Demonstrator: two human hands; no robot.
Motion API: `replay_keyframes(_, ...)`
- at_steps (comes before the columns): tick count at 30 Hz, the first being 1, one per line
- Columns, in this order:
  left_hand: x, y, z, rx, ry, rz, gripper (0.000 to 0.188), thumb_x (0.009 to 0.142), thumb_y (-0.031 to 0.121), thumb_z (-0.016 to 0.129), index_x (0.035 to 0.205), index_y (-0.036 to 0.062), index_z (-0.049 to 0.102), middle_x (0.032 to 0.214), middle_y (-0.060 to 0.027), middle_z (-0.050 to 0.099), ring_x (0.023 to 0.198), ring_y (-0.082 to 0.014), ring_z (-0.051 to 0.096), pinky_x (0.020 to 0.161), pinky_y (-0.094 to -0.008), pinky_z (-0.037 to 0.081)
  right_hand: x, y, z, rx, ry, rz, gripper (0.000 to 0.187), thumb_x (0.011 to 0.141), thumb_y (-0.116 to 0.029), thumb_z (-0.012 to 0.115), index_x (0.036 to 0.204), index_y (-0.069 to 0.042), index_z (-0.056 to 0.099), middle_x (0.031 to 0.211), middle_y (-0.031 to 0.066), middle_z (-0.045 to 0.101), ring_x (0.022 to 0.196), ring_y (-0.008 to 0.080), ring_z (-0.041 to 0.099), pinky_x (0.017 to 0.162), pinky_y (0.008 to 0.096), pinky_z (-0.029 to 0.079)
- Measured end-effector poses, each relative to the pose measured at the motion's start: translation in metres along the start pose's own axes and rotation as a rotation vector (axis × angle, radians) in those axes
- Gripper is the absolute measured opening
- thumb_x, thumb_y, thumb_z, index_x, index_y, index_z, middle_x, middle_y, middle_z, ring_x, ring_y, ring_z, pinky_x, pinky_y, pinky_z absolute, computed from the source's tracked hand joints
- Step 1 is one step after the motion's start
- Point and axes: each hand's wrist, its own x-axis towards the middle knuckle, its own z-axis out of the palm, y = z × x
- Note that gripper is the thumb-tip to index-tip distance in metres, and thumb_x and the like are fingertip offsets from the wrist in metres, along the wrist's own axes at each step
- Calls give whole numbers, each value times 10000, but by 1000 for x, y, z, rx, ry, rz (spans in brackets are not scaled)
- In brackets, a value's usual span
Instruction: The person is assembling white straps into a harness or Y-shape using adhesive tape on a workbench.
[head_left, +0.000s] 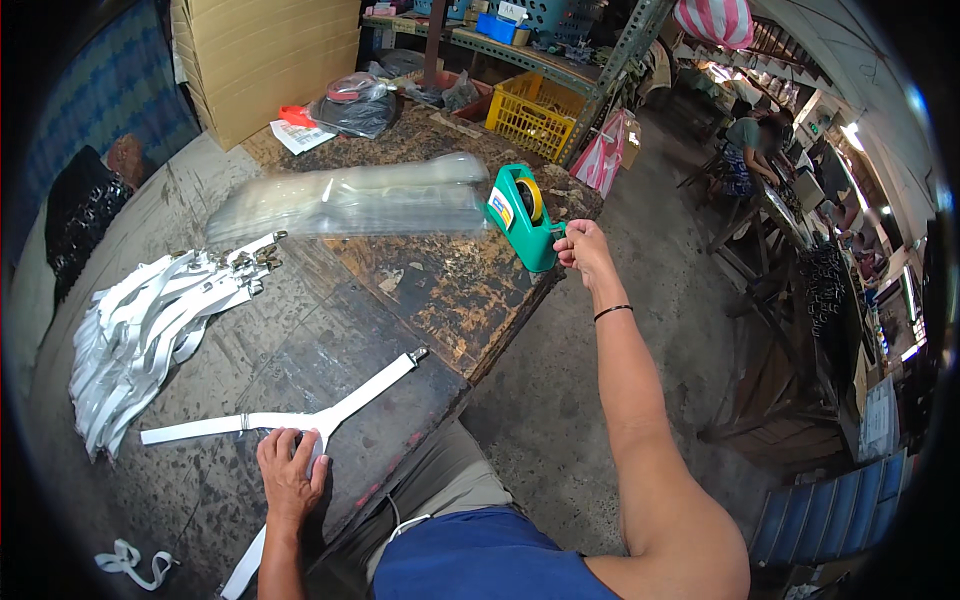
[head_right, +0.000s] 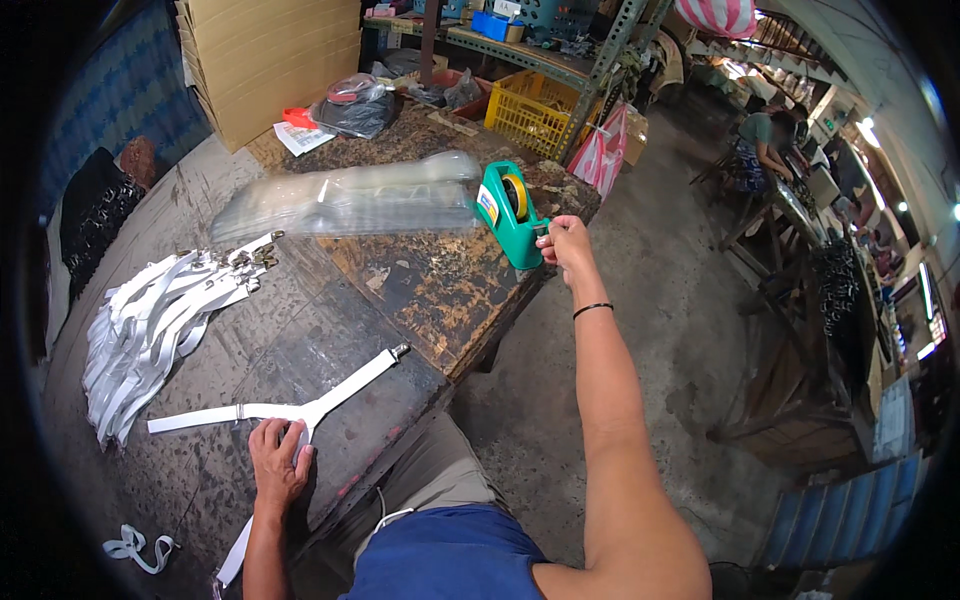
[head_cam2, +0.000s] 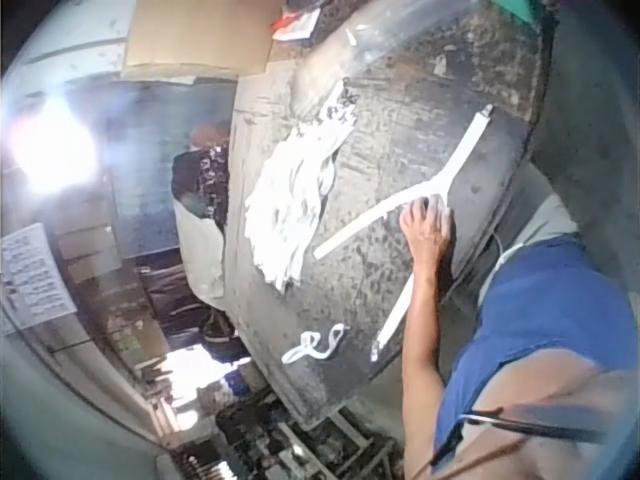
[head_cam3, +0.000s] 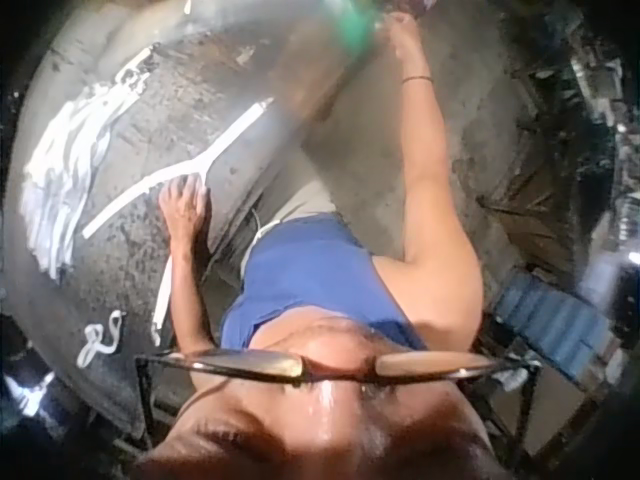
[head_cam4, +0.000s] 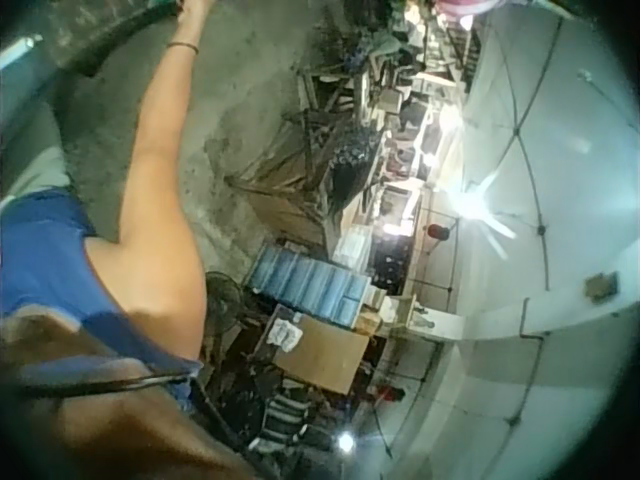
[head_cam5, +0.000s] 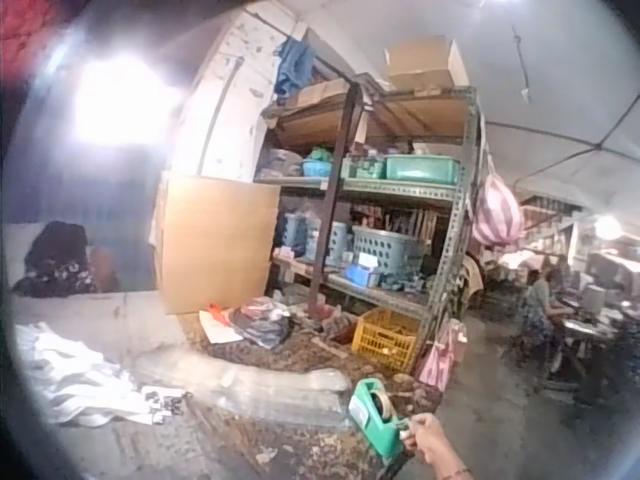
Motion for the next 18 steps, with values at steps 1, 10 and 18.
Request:
replay_keyframes(1, -1, 0, -1, 0, -1, 1, 448, 773, 211, 739, 1207, 132, 661, 1197, -130, 562, 1198, -365, 480, 1054, -522, 352, -2, 1, 0, 1, 1, 1, 290, 998, -182, 566, 1229, -28, 482, 779, 61, 631, 583, 92, 536, 523, 265, 465)
replay_keyframes(10, -10, 1, -5, 21, -12, 10, 430, 790, 211, 731, 1205, 131, 649, 1187, -128, 555, 1192, -361, 482, 1042, -518, 355, 13, 26, 2, -168, -21, -187, 471, 867, -190, 697, 1260, -33, 491, 858, 112, 667, 741, 202, 645, 638, 341, 514)
replay_keyframes(18, 11, 1, 0, 26, -20, 35, 428, 828, 182, 720, 1244, 117, 641, 1226, -132, 569, 1213, -362, 492, 1053, -489, 360, 18, 19, -10, -756, 273, -471, 432, 805, -160, 669, 1222, -108, 571, 996, 157, 713, 965, 359, 689, 844, 446, 527)
